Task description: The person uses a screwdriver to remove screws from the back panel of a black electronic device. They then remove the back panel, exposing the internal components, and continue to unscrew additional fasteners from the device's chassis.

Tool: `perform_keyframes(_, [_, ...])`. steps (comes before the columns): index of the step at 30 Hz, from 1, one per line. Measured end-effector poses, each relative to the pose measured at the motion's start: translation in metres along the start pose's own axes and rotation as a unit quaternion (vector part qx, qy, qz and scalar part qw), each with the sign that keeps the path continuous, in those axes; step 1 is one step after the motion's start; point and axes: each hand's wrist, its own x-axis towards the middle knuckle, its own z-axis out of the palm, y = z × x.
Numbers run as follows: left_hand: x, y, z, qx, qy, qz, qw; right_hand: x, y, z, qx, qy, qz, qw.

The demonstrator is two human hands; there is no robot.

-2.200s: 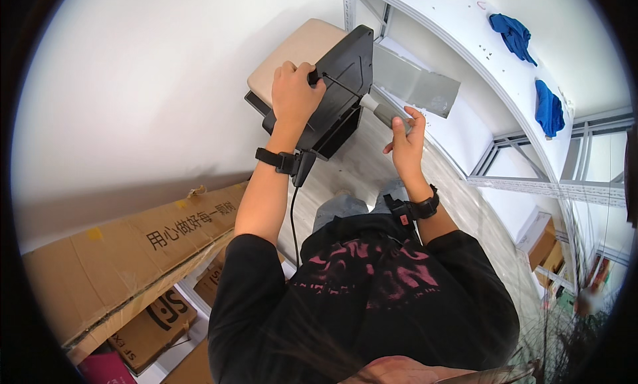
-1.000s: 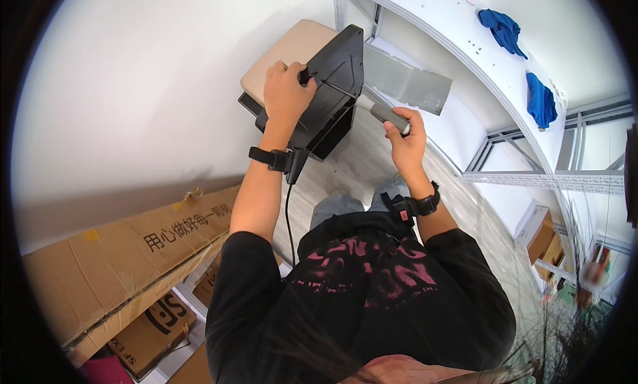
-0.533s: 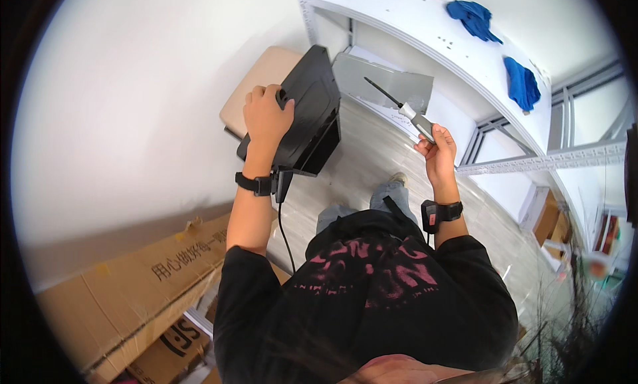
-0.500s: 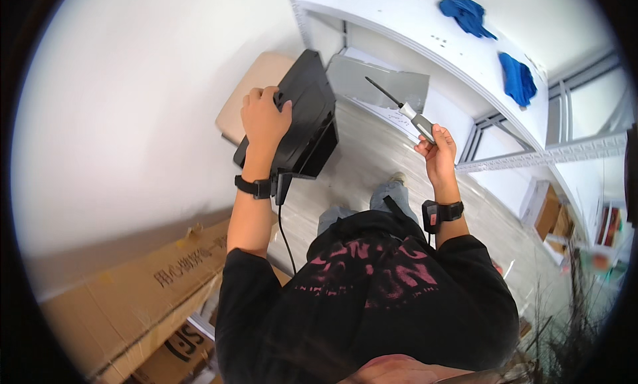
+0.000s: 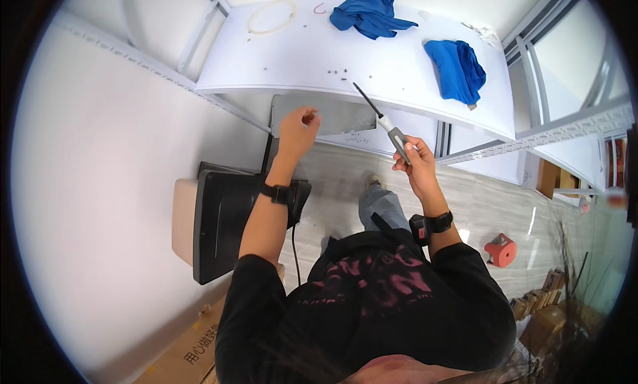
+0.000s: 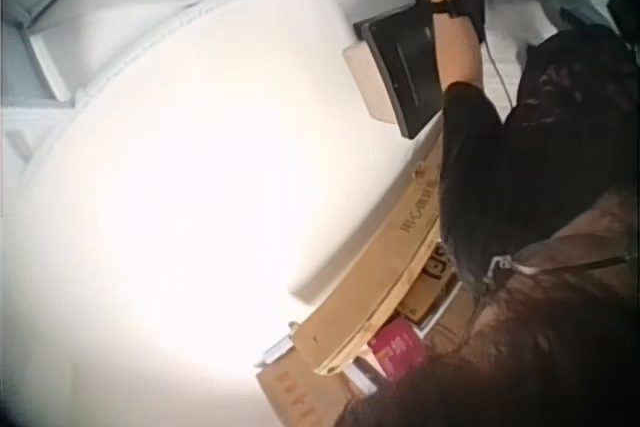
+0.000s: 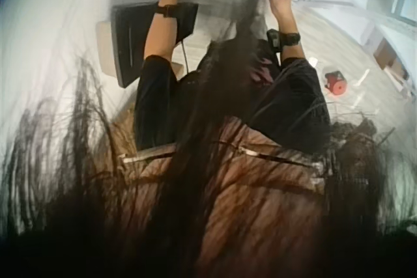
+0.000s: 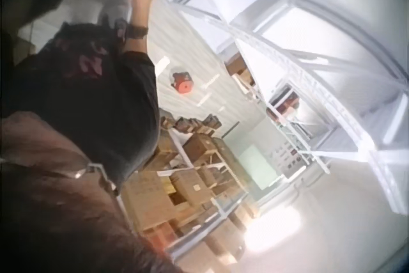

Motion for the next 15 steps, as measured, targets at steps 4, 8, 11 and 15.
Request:
perform_keyframes(4, [0.065,-0.003,0.048,0.027,0.007,-0.043,0.999,0.048,-0.022,-0.030,-0.038,-0.029,0.019,0.999])
perform_keyframes(8, [0.100,-0.017,0.080,0.057,0.033,-0.048,0.997,0.088,-0.039,-0.050,-0.084,-0.060,0.033,0.994])
perform_keyframes(11, [0.112,-0.022,0.094,0.097,0.048,-0.030,0.994,0.111,-0.047,-0.054,-0.105,-0.081,0.030,0.991])
perform_keyframes(15, [0.119,-0.021,0.103,0.157,0.064,-0.015,0.985,0.129,-0.056,-0.054,-0.117,-0.094,0.022,0.988])
